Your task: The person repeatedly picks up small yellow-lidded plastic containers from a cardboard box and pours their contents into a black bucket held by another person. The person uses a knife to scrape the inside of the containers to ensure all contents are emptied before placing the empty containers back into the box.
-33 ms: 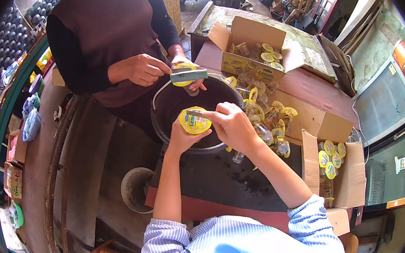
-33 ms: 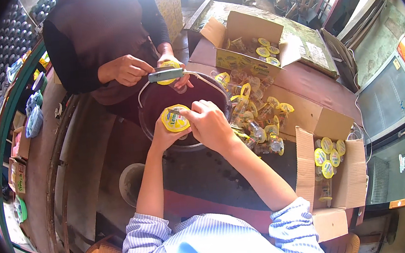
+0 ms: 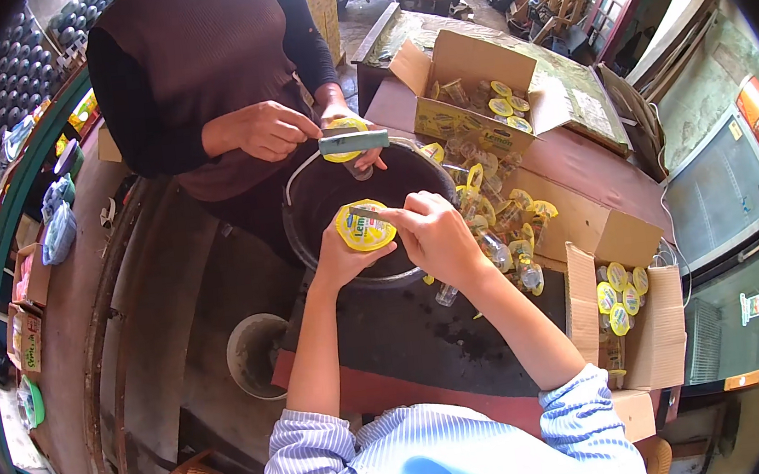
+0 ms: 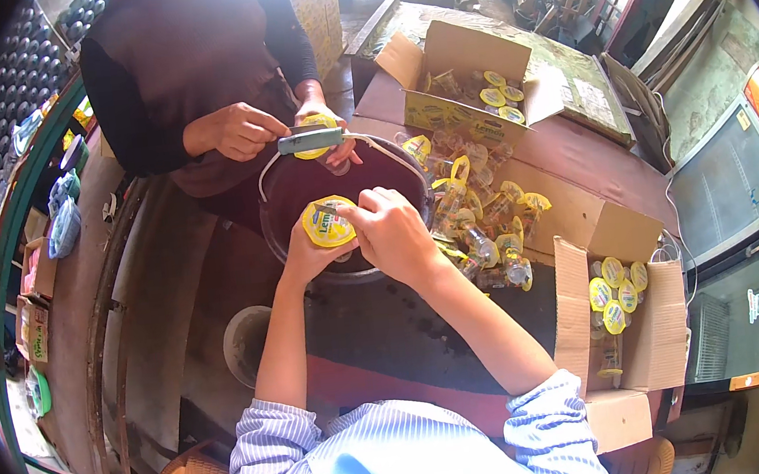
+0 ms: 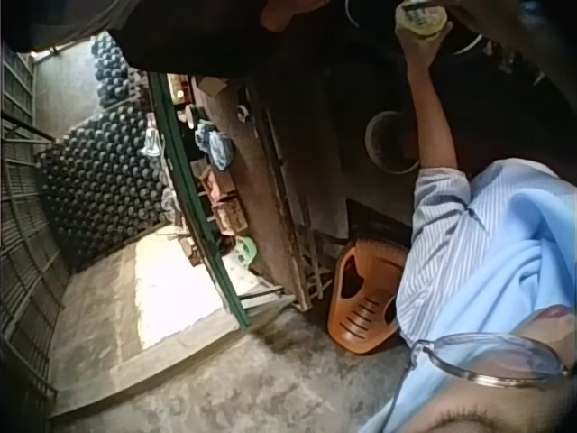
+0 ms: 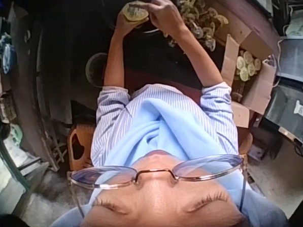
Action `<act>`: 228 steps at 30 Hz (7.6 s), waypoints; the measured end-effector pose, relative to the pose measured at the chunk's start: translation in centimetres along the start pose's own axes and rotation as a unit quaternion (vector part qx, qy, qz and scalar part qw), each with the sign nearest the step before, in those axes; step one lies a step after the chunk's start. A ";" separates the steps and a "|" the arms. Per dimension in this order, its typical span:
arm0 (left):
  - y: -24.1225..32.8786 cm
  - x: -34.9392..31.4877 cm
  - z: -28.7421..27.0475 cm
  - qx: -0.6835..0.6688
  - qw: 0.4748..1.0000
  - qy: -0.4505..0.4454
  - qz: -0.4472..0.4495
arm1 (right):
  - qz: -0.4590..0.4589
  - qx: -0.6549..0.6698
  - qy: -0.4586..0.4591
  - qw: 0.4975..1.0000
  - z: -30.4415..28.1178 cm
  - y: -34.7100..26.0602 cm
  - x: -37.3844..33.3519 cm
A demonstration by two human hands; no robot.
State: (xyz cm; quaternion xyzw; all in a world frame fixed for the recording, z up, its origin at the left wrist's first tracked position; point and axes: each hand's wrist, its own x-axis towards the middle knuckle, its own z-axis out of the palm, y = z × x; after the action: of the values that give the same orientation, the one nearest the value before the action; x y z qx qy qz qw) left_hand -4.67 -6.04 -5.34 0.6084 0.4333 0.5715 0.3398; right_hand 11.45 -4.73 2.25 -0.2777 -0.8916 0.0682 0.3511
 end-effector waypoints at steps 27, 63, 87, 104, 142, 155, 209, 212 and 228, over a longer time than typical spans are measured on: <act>0.2 0.0 0.0 -0.016 1.000 0.007 -0.023 | -0.009 -0.055 -0.055 0.997 -0.9 -0.8 -0.5; 0.6 -1.0 0.8 0.162 0.981 0.097 -0.040 | 0.379 0.521 0.165 0.747 4.5 1.1 -1.9; -0.1 -0.8 1.0 0.105 0.982 0.156 0.003 | 0.077 -0.095 0.090 0.988 0.6 -2.8 -0.4; 0.3 -0.9 0.9 0.109 0.982 0.154 -0.013 | 0.043 -0.116 0.061 0.990 1.0 -2.7 -0.2; 0.8 -1.0 1.1 0.090 0.987 0.136 -0.016 | 0.049 -0.143 -0.020 0.988 0.9 -2.9 -0.8; 0.3 -1.0 1.0 0.106 0.984 0.144 -0.005 | 0.035 -0.140 -0.023 0.989 0.9 -2.5 -1.3; 2.4 5.2 1.9 0.599 0.744 -0.294 0.027 | 0.530 0.017 0.320 0.786 -10.6 -9.2 -31.1; 2.7 5.5 2.3 0.624 0.711 -0.320 0.039 | 0.514 0.011 0.324 0.794 -10.5 -9.1 -31.5; 4.0 5.1 3.0 0.713 0.582 -0.373 0.117 | 0.540 0.242 0.503 0.629 -11.8 -6.5 -36.7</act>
State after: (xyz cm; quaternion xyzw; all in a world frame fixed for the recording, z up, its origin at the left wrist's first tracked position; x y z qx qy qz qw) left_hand -1.32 -2.68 -0.01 0.8602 0.4620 -0.1632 -0.1415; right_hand 38.34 -30.96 -8.54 -0.6061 -0.2179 0.3083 0.7000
